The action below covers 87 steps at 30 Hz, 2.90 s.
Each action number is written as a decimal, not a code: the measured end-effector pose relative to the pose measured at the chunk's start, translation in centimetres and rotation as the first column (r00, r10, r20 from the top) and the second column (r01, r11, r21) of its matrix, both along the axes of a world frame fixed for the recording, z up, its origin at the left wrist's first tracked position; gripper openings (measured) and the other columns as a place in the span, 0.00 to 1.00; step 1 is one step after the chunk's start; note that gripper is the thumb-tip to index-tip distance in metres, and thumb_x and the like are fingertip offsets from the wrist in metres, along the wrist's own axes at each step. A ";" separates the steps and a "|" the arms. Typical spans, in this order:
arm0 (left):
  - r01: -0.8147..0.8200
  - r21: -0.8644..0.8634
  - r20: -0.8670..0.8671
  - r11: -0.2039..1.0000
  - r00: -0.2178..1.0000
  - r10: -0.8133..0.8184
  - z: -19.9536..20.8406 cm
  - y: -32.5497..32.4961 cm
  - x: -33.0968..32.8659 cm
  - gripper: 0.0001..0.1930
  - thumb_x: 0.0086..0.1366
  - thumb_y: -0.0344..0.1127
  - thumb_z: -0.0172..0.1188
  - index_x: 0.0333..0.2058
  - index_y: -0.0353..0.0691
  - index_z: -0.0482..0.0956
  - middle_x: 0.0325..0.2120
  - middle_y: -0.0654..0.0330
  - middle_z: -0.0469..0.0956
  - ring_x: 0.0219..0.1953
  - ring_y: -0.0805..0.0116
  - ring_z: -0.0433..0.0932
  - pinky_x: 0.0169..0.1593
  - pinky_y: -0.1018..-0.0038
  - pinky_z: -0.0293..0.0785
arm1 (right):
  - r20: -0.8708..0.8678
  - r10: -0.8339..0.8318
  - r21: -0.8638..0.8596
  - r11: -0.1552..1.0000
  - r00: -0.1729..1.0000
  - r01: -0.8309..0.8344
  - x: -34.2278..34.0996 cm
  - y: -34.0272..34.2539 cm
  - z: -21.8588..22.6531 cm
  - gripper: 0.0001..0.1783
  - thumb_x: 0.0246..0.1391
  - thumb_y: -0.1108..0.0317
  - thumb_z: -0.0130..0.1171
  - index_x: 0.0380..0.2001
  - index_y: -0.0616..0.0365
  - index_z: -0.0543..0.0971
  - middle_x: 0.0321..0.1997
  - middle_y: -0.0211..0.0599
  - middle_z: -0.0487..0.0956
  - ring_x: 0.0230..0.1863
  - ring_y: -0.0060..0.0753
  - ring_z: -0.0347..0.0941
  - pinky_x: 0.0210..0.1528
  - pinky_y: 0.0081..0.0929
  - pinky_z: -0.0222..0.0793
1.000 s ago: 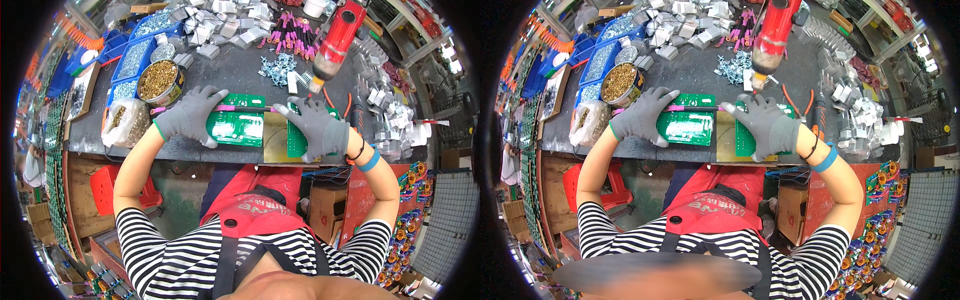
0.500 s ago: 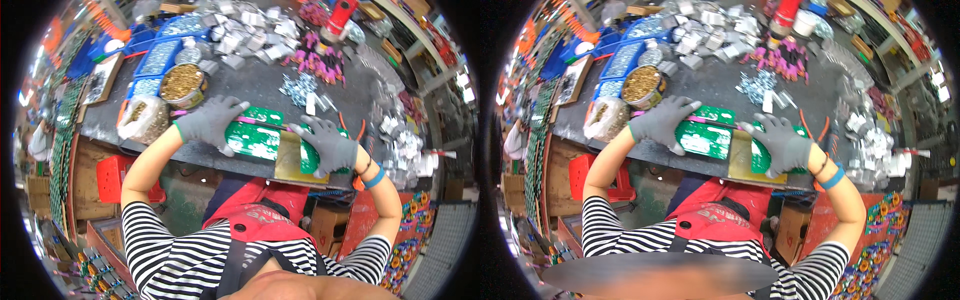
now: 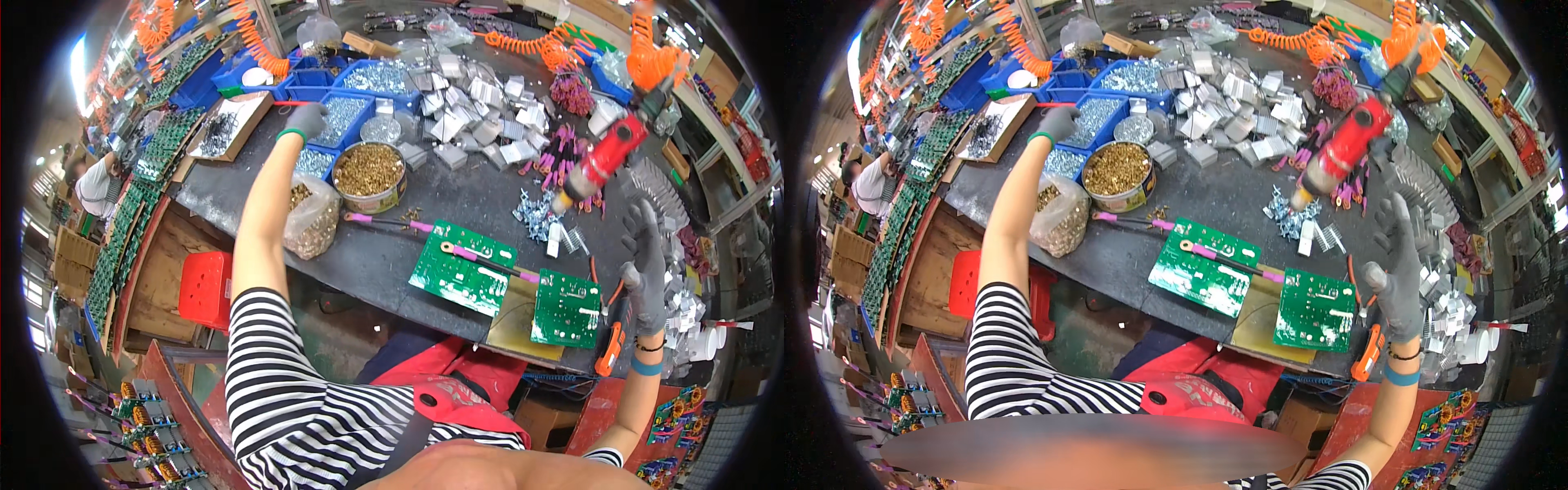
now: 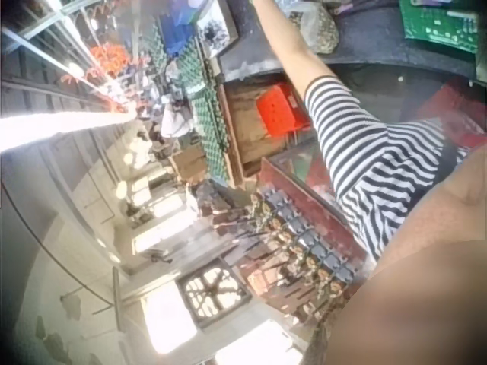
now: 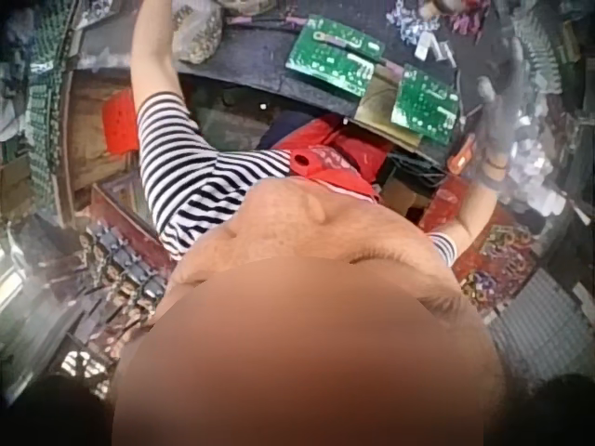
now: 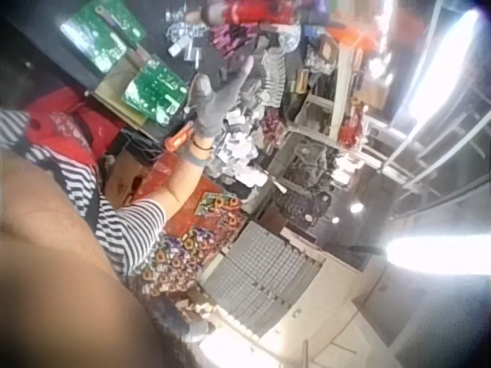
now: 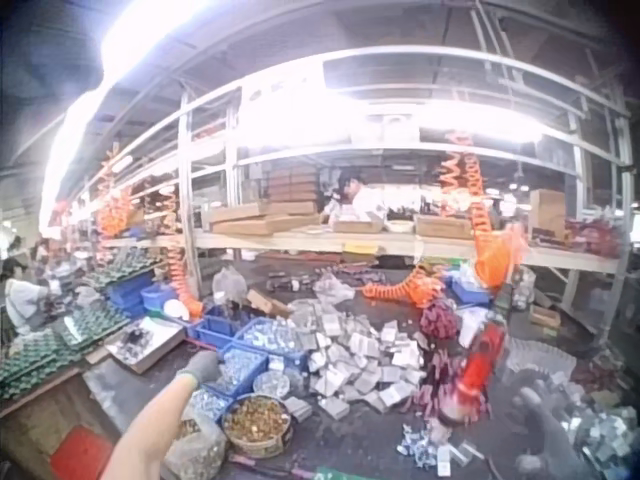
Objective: Assemble electronic components onto a printed circuit board using manual tools and an electric screwdriver.
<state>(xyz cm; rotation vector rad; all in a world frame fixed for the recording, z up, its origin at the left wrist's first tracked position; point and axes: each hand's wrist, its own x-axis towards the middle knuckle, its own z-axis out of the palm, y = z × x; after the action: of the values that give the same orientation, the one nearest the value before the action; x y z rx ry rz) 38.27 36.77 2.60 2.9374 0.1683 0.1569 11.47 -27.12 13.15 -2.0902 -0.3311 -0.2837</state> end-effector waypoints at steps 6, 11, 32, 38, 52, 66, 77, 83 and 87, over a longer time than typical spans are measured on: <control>0.000 0.128 -0.149 0.992 0.989 0.019 -2.9 -3.3 2.0 0.18 0.56 0.36 0.62 0.47 0.45 0.82 0.49 0.46 0.79 0.53 0.49 0.77 0.58 0.60 0.72 | 0.141 0.034 0.289 0.955 0.989 -0.073 2.3 3.6 -0.1 0.72 0.33 0.27 0.70 0.72 0.58 0.49 0.67 0.45 0.63 0.67 0.41 0.62 0.64 0.41 0.62; -0.136 0.043 -0.048 0.990 0.989 0.138 -3.3 -5.0 1.9 0.15 0.58 0.33 0.60 0.44 0.43 0.83 0.48 0.45 0.79 0.51 0.49 0.78 0.56 0.60 0.74 | 0.053 0.175 0.671 0.723 0.983 -0.165 2.9 7.6 0.6 0.52 0.43 0.57 0.68 0.67 0.65 0.55 0.58 0.50 0.71 0.50 0.37 0.77 0.47 0.34 0.78; 0.022 -0.932 -0.024 -0.363 0.992 0.122 -4.2 0.4 2.4 0.14 0.64 0.31 0.51 0.19 0.49 0.63 0.14 0.70 0.62 0.13 0.79 0.58 0.14 0.81 0.52 | -0.197 0.413 0.750 0.648 0.889 -0.135 -1.1 9.3 1.6 0.38 0.40 0.60 0.67 0.55 0.67 0.69 0.42 0.47 0.79 0.33 0.37 0.80 0.31 0.31 0.79; -0.061 -0.620 0.145 -0.782 0.971 -0.190 0.8 -10.1 -3.3 0.04 0.61 0.24 0.53 0.30 0.39 0.68 0.23 0.66 0.65 0.19 0.82 0.64 0.19 0.87 0.62 | 0.041 0.453 0.818 0.497 0.890 -0.291 -0.2 8.8 0.5 0.31 0.51 0.58 0.61 0.55 0.65 0.69 0.41 0.43 0.78 0.39 0.36 0.76 0.35 0.29 0.78; -0.272 -0.752 0.081 -0.601 0.866 -0.493 -1.8 -30.0 -32.9 0.08 0.66 0.35 0.58 0.36 0.36 0.72 0.24 0.66 0.65 0.20 0.83 0.57 0.21 0.86 0.54 | 0.044 0.511 0.850 0.432 0.858 -0.301 -1.7 13.1 1.5 0.18 0.59 0.62 0.54 0.46 0.63 0.75 0.37 0.37 0.78 0.37 0.29 0.75 0.39 0.28 0.74; -0.264 -0.811 0.054 -0.523 0.855 -0.516 -2.3 -37.4 -37.1 0.17 0.73 0.48 0.52 0.33 0.38 0.69 0.21 0.66 0.64 0.18 0.81 0.55 0.20 0.84 0.51 | 0.104 0.278 0.734 0.627 0.955 -0.263 -4.8 11.1 0.1 0.15 0.55 0.67 0.56 0.45 0.60 0.75 0.37 0.39 0.80 0.34 0.34 0.76 0.35 0.32 0.74; -0.359 -0.699 -0.134 -0.618 0.915 -0.380 -1.3 -38.5 -37.4 0.18 0.74 0.50 0.49 0.33 0.40 0.68 0.20 0.67 0.64 0.19 0.82 0.56 0.20 0.84 0.53 | 0.064 0.128 0.753 0.645 0.990 -0.132 -4.6 11.9 -0.6 0.07 0.51 0.73 0.62 0.32 0.64 0.81 0.29 0.35 0.80 0.30 0.22 0.78 0.31 0.21 0.74; -0.379 -0.613 -0.070 -0.693 0.900 -0.430 -2.1 -38.3 -37.2 0.18 0.73 0.50 0.50 0.35 0.39 0.68 0.22 0.67 0.65 0.21 0.82 0.58 0.22 0.85 0.53 | 0.035 0.101 0.773 0.627 0.994 -0.091 -5.6 12.5 0.0 0.20 0.52 0.66 0.56 0.48 0.61 0.74 0.38 0.41 0.78 0.35 0.33 0.74 0.37 0.32 0.73; -0.403 -0.651 -0.102 -0.643 0.886 -0.453 -2.8 -37.8 -37.2 0.20 0.72 0.52 0.51 0.38 0.38 0.69 0.23 0.65 0.65 0.21 0.81 0.58 0.22 0.84 0.54 | -0.027 0.090 0.792 0.609 0.996 -0.034 -5.3 12.9 0.0 0.19 0.53 0.66 0.56 0.48 0.61 0.74 0.37 0.40 0.78 0.35 0.33 0.74 0.37 0.32 0.73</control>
<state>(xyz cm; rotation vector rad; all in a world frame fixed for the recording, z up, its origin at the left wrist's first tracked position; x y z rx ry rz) 1.11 -1.08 -0.21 0.5620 0.1152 -0.5563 6.16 -14.24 13.16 -1.1828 -0.1803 -0.2556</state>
